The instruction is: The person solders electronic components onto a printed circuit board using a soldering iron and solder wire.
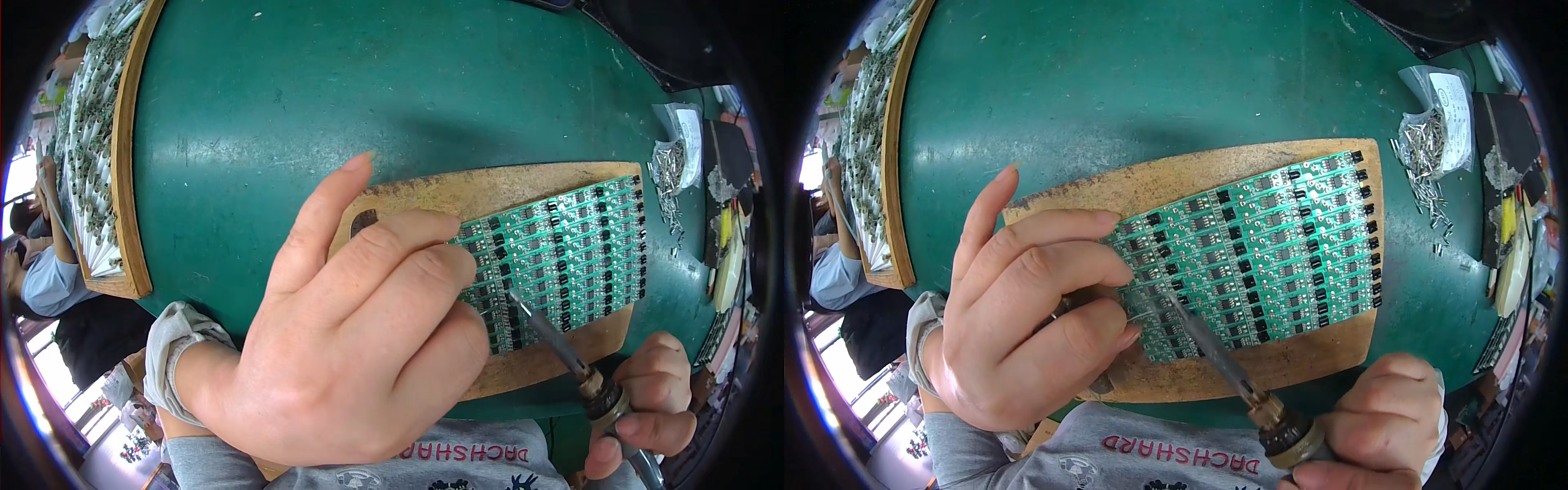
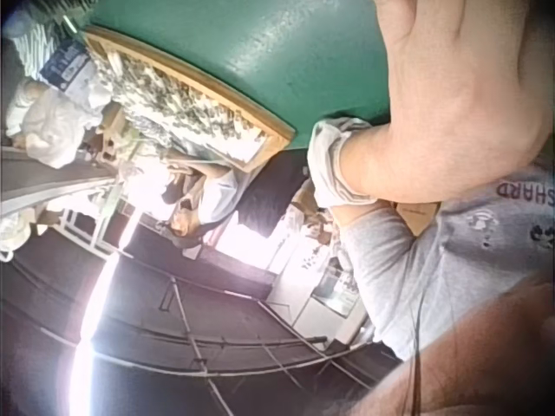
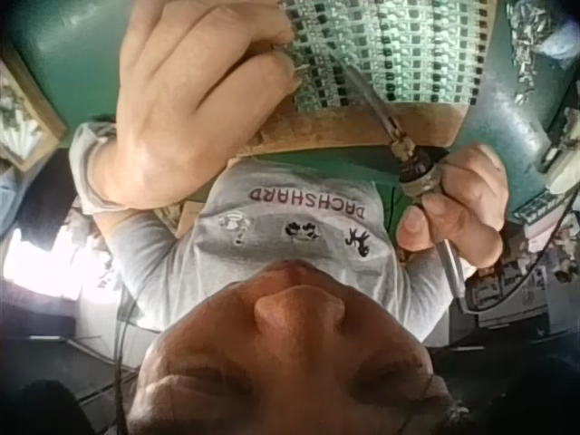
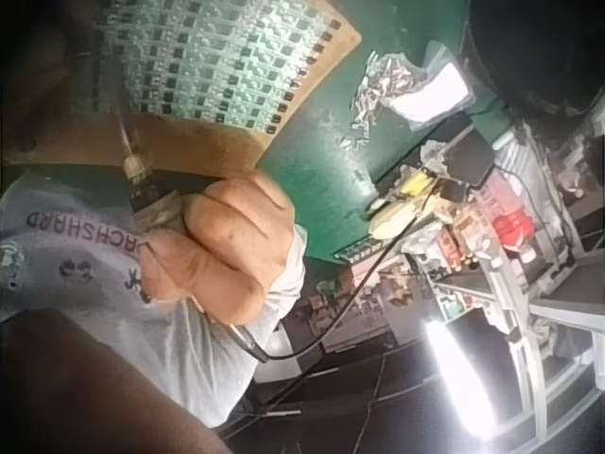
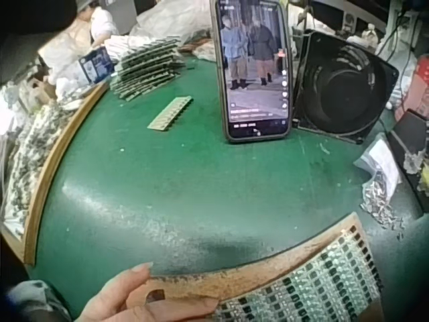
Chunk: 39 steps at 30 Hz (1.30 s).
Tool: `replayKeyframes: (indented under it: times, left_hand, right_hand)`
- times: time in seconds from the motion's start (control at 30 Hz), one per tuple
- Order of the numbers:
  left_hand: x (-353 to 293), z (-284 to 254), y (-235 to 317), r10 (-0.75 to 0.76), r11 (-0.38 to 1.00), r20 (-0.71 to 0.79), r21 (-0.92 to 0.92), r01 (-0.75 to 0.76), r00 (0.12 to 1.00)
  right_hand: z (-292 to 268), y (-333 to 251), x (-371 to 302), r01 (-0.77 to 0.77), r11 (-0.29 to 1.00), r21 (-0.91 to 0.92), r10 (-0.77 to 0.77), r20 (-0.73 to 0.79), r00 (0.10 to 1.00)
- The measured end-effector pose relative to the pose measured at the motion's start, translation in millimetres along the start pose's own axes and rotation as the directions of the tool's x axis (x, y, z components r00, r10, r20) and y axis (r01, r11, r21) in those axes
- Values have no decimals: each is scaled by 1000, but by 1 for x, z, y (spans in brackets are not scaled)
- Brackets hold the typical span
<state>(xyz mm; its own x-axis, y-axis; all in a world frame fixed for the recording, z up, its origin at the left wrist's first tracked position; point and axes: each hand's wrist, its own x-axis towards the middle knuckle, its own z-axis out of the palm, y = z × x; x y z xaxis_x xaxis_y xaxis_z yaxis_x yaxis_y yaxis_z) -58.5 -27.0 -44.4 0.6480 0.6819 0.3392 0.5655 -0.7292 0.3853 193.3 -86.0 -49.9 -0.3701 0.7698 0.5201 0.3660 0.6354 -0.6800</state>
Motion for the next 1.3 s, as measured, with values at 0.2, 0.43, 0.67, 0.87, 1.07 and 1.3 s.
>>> replayKeyframes:
  times: [0.2, 0.43, 0.67, 0.87, 1.07, 1.3]
  left_hand:
    - [-6, -20, 39, -81, 996, 56, 25, 80, 995]
    - [-28, 13, 56, 288, 957, -326, 96, -272, 900]
    - [-21, 25, 71, -205, 939, -341, -333, 86, 918]
    - [-38, 15, 63, -258, 935, -368, -328, 135, 893]
    - [-34, 20, 51, -273, 961, -301, -39, 274, 914]
    - [-26, 23, 56, -355, 932, -263, -27, 361, 897]
  right_hand:
    - [-1, -2, 14, -27, 997, 70, 14, 184, 983]
    - [6, -10, 19, -113, 985, 130, 72, 281, 957]
    - [7, -8, 6, -120, 962, 247, 84, 152, 985]
    - [2, -3, 2, -75, 989, 130, 72, 25, 997]
    - [-10, -10, -1, -55, 998, 31, 52, 83, 995]
    - [-4, -13, 2, -35, 999, -21, 36, 45, 998]
